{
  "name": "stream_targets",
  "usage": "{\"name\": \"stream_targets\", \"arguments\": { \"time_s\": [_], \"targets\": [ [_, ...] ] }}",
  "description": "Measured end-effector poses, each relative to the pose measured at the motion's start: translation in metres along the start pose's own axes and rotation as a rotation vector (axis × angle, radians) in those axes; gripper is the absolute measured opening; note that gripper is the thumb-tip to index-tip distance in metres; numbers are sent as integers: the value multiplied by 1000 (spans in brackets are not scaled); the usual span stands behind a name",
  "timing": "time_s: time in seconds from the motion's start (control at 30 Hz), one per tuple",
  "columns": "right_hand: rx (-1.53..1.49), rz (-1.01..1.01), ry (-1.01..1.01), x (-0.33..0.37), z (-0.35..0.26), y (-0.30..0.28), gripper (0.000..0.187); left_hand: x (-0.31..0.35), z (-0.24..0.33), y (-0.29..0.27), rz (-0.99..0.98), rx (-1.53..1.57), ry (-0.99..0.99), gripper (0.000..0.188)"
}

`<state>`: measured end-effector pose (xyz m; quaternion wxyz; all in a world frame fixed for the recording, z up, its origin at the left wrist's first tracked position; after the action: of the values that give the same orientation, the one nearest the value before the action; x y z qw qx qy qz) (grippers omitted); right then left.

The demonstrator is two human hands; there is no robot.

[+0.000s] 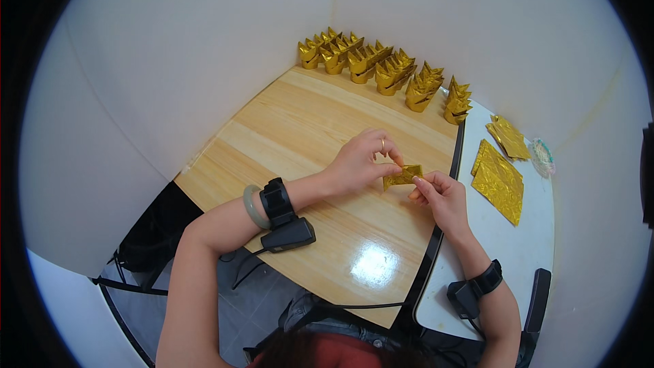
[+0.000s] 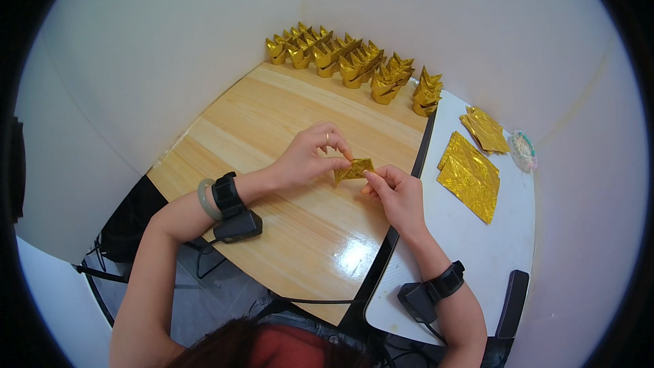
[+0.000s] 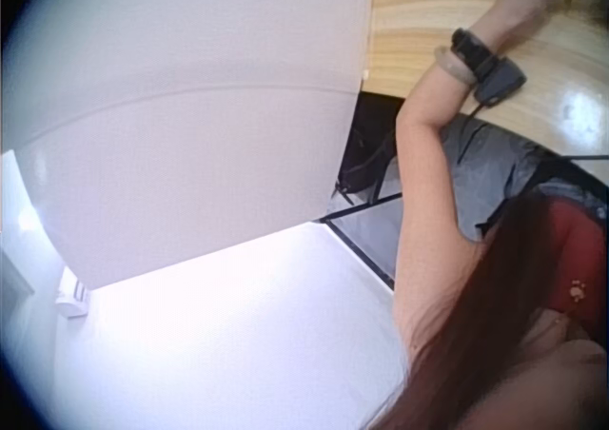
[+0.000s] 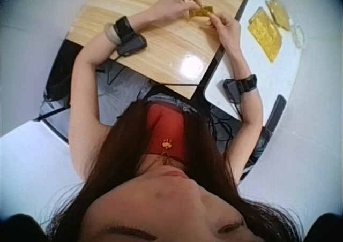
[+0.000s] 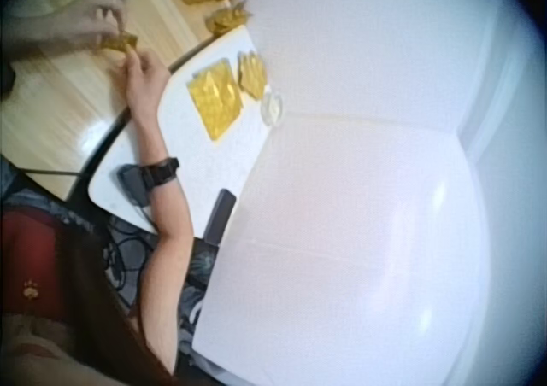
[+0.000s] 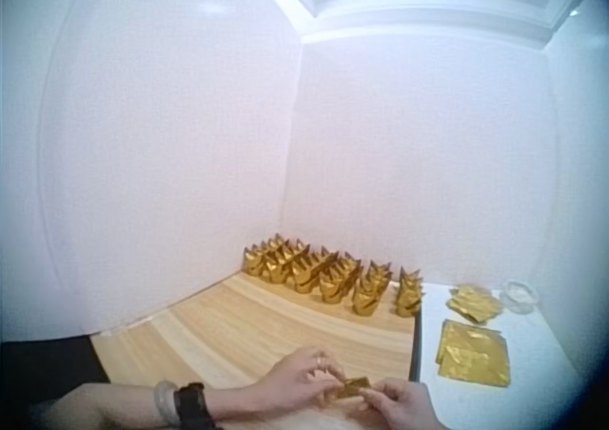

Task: Folding pieces of gold foil paper into decorative ingot shapes.

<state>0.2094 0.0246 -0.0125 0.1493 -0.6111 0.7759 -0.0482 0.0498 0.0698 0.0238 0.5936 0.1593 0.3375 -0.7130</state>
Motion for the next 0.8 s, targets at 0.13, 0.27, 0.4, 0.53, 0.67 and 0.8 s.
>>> {"name": "stream_targets", "arguments": {
  "time_s": [0.13,0.27,0.4,0.53,0.67,0.8],
  "targets": [
    [44,35,-62,0,-4,-2,18,1,0,2,-16,4,30,11],
    [54,79,-102,2,-8,-3,17,3,0,3,-33,-24,103,11],
    [-20,104,-79,0,-10,-9,24,3,-5,8,-68,58,-86,11],
    [-247,48,64,-5,3,-9,28,11,-29,21,-109,458,-428,17],
    [-479,-174,233,3,13,15,27,17,-34,28,-184,534,-622,17],
    [-638,-340,326,10,5,26,28,23,-37,29,-157,596,-757,19]
  ]
}}
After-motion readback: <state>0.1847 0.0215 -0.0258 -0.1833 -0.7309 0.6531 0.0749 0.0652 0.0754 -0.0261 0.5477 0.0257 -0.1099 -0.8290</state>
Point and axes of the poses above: each hand's wrist, its own x-axis away from the middle knuckle, its own y-axis out of the palm, z = x × y, the point moved 8 cm from there along -x, towards the middle knuckle, and after that the axes turned 15 degrees about z, right-handed, at the moved point
